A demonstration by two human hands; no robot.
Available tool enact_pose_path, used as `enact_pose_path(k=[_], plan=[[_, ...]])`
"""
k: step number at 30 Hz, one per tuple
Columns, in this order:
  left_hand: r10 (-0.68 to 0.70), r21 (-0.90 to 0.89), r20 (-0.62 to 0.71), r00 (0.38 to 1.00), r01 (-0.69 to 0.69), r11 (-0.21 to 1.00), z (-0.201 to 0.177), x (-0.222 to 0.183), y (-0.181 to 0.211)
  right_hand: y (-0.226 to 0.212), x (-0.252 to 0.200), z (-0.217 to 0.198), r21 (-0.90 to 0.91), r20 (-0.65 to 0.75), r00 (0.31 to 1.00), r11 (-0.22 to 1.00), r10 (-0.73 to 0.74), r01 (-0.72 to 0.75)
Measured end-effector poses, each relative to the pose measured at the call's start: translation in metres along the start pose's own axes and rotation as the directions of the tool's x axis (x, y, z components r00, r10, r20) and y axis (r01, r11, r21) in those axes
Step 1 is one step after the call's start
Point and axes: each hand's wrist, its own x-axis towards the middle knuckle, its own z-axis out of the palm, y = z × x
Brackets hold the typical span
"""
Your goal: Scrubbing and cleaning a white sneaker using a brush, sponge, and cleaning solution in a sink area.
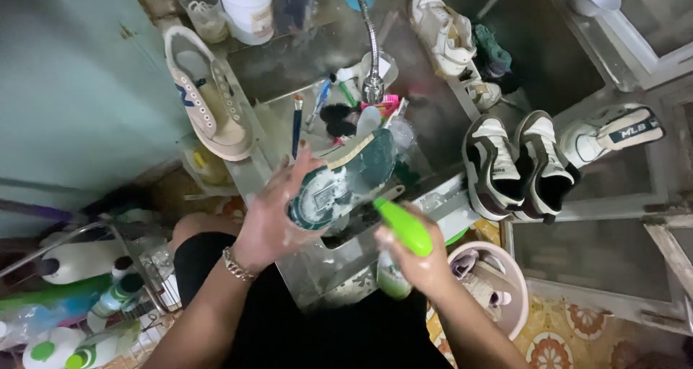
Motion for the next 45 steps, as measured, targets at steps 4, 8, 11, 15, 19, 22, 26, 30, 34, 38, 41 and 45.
enact_pose_path(k=[4,8,11,15,19,22,26,30,34,38,41,45], plan=[[0.014,0.044,-0.047,0.999,-0.012,0.999,-0.009,-0.004,0.009,-0.002,0.002,-0.015,-0.055,-0.13,0.99,0.996,0.06,-0.067],[0.038,0.092,-0.107,0.994,-0.028,0.995,-0.011,-0.013,0.008,-0.054,0.009,0.01,0.008,0.017,0.995,0.996,-0.094,0.094],[0.093,0.045,-0.156,0.983,-0.087,0.995,-0.011,-0.013,0.012,0.016,-0.026,0.014,0.051,-0.014,0.997,0.996,0.071,-0.07],[0.053,0.03,-0.16,0.986,-0.048,0.998,-0.027,-0.024,0.026,-0.007,0.004,-0.019,-0.021,-0.223,0.965,0.99,0.135,-0.143],[0.067,0.185,-0.079,0.995,-0.051,0.981,-0.043,-0.047,0.025,-0.01,0.006,-0.039,-0.119,-0.17,0.973,0.977,0.157,-0.179],[0.07,0.175,-0.087,0.994,-0.054,0.983,-0.049,-0.051,0.034,-0.041,0.009,-0.034,0.026,-0.067,0.997,0.999,0.043,-0.042],[0.024,0.134,-0.104,0.994,-0.01,0.991,-0.05,-0.052,0.05,-0.02,0.006,-0.044,0.063,-0.118,0.982,0.988,0.149,-0.143],[0.003,0.077,-0.064,0.998,0.002,0.997,-0.056,-0.061,0.046,-0.014,0.005,-0.043,-0.064,-0.282,0.903,0.933,0.324,-0.355],[-0.02,0.112,-0.093,0.995,0.031,0.993,-0.055,-0.057,0.05,-0.052,0.006,-0.029,-0.032,0.014,0.999,0.999,-0.03,0.03],[-0.035,0.121,-0.128,0.991,0.05,0.991,-0.049,-0.059,0.043,-0.06,0.006,-0.024,0.026,-0.056,0.988,0.99,0.141,-0.14],[0.071,0.006,-0.119,0.99,-0.071,0.997,-0.048,-0.062,0.037,-0.052,-0.003,-0.019,-0.134,-0.019,1.0,0.991,0.007,-0.009],[0.115,0.018,-0.12,0.986,-0.114,0.993,-0.041,-0.062,0.031,-0.074,-0.006,-0.01,-0.111,0.126,0.968,0.966,-0.219,0.233]])
